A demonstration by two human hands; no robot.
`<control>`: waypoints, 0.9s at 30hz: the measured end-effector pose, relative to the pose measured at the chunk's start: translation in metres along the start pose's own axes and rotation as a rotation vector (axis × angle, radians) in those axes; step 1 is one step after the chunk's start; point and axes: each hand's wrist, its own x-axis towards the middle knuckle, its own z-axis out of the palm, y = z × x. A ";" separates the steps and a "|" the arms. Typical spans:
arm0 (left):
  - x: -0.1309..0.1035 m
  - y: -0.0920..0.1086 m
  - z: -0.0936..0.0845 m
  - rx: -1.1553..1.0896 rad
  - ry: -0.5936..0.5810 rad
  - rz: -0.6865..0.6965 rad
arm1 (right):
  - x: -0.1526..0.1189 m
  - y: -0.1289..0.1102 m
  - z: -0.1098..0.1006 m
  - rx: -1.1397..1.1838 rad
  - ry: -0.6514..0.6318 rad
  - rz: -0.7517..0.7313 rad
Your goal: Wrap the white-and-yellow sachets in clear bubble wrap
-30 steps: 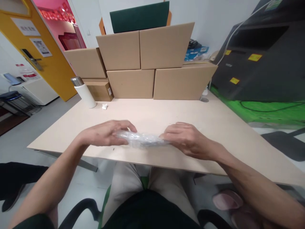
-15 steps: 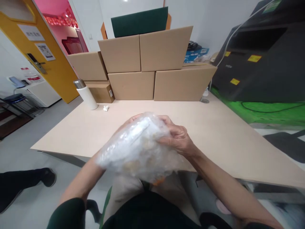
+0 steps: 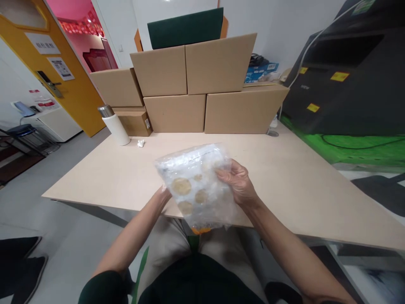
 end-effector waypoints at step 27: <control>0.043 -0.030 -0.005 0.729 0.131 0.282 | 0.067 0.090 -0.083 -0.756 0.312 0.208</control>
